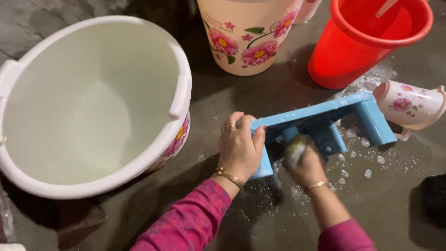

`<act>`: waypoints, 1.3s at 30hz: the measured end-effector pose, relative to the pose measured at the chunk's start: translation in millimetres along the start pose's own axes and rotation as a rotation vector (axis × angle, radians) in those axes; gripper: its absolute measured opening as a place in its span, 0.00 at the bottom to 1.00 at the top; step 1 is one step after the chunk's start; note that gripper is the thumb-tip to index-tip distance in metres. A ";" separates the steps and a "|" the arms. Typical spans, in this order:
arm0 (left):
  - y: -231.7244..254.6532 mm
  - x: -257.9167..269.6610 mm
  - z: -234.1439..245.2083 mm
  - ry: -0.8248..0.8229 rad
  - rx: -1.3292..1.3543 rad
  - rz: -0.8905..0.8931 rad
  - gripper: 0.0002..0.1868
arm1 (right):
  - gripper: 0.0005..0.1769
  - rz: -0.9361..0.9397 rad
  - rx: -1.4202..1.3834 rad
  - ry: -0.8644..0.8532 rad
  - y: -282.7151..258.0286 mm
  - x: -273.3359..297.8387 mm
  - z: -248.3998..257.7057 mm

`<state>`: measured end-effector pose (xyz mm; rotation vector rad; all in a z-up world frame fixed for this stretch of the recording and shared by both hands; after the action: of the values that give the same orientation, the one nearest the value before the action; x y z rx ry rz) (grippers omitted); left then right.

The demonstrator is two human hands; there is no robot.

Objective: The person scrubs a light blue plastic tray with a yellow sponge, applying soap and water. They flip the tray to clean both sides and the edges, then continue scrubbing the top surface until the clip ends.

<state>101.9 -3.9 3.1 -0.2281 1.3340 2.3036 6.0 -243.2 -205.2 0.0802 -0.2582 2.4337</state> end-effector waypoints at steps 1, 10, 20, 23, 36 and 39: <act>0.2 0.2 0.2 -0.008 0.012 0.011 0.17 | 0.19 0.082 -0.183 -0.140 12.7 -11.7 -28.7; 1.3 -0.1 -0.8 -0.026 0.013 0.046 0.17 | 0.29 -0.352 -1.282 -0.737 4.9 17.7 -52.4; 3.5 2.0 3.3 -0.002 0.039 -0.004 0.16 | 0.22 0.063 -0.869 -0.440 38.9 -7.7 -82.5; 3.9 1.8 3.0 -0.002 0.045 -0.008 0.16 | 0.25 -0.028 -1.409 -0.801 13.6 2.6 -82.3; 3.8 0.5 2.7 0.008 0.008 -0.034 0.17 | 0.20 0.101 -0.083 0.007 -11.4 -11.7 -6.8; 0.3 1.1 1.6 -0.033 0.022 0.029 0.17 | 0.17 0.142 -0.752 -0.322 -17.6 -11.5 -13.7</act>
<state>100.9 -2.3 3.7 -0.1643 1.3534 2.3051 26.3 -234.4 -217.1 0.1191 -1.3327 2.2904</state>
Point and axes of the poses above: each hand's wrist, its own x-axis away from the middle knuckle, its own z-axis out of the back of the hand, y = z × x, the point moved 10 cm from there along -x, towards the middle knuckle, and after that the axes turned 13 degrees about x, right-handed, at the moved point
